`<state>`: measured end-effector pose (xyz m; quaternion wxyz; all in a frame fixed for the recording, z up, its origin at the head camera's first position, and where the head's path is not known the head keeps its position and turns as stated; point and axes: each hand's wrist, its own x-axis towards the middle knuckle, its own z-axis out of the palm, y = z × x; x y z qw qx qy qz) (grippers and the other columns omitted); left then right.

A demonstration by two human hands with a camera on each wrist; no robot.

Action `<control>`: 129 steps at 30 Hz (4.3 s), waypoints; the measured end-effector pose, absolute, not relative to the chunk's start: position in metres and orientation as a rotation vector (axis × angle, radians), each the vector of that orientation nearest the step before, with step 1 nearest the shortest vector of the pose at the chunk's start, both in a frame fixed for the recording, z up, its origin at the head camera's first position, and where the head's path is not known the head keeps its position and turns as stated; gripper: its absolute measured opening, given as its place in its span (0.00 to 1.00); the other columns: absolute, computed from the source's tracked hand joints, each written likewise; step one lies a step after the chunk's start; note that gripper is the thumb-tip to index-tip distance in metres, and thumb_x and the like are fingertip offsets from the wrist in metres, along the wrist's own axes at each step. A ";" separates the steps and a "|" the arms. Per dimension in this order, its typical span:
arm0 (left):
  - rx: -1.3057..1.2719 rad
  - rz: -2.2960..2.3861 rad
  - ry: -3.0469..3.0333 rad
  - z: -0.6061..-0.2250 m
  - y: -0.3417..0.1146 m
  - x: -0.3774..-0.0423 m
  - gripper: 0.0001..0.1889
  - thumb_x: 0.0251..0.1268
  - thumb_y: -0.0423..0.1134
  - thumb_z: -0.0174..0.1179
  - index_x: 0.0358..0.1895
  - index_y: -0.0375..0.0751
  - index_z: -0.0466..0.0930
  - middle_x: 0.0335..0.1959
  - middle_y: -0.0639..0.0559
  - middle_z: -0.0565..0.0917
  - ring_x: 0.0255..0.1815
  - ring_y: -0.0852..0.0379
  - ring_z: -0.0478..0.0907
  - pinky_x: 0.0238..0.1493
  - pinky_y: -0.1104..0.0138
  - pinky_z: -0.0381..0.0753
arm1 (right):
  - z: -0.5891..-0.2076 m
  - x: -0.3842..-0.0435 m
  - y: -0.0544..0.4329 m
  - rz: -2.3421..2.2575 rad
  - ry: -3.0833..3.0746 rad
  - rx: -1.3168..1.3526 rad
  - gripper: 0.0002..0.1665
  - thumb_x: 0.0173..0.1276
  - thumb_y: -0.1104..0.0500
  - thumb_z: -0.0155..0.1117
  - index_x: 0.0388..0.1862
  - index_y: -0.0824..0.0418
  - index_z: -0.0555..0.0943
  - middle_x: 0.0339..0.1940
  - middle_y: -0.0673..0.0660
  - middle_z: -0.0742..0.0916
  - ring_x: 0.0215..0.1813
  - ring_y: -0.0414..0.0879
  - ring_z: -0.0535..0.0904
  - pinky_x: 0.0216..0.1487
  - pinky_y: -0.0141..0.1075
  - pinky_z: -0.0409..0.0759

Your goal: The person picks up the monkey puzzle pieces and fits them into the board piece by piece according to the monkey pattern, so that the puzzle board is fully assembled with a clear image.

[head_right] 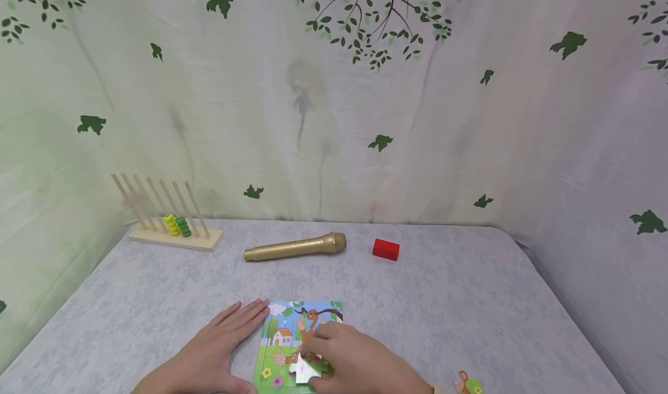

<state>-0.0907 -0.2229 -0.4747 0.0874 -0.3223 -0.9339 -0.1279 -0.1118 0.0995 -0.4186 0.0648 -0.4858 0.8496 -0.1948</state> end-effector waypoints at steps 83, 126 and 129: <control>-0.985 -0.305 -2.721 -0.476 -0.224 -0.092 0.63 0.52 0.87 0.51 0.81 0.40 0.61 0.80 0.48 0.66 0.79 0.51 0.63 0.80 0.78 0.30 | -0.411 -0.111 0.173 -0.800 2.509 -1.295 0.18 0.79 0.45 0.61 0.63 0.43 0.83 0.53 0.38 0.83 0.52 0.34 0.78 0.49 0.29 0.85; -0.969 -0.323 -2.788 -0.474 -0.225 -0.093 0.64 0.51 0.87 0.51 0.82 0.41 0.59 0.82 0.49 0.63 0.81 0.52 0.61 0.79 0.79 0.26 | -0.432 -0.111 0.263 -0.981 2.596 -1.171 0.24 0.70 0.51 0.72 0.64 0.51 0.82 0.54 0.46 0.86 0.48 0.35 0.79 0.39 0.29 0.83; -0.969 -0.331 -2.760 -0.473 -0.225 -0.093 0.64 0.51 0.87 0.51 0.82 0.41 0.59 0.82 0.49 0.64 0.80 0.51 0.62 0.79 0.78 0.28 | -0.430 -0.113 0.267 -0.967 2.578 -1.077 0.25 0.71 0.48 0.72 0.64 0.50 0.82 0.56 0.45 0.86 0.48 0.34 0.78 0.39 0.28 0.82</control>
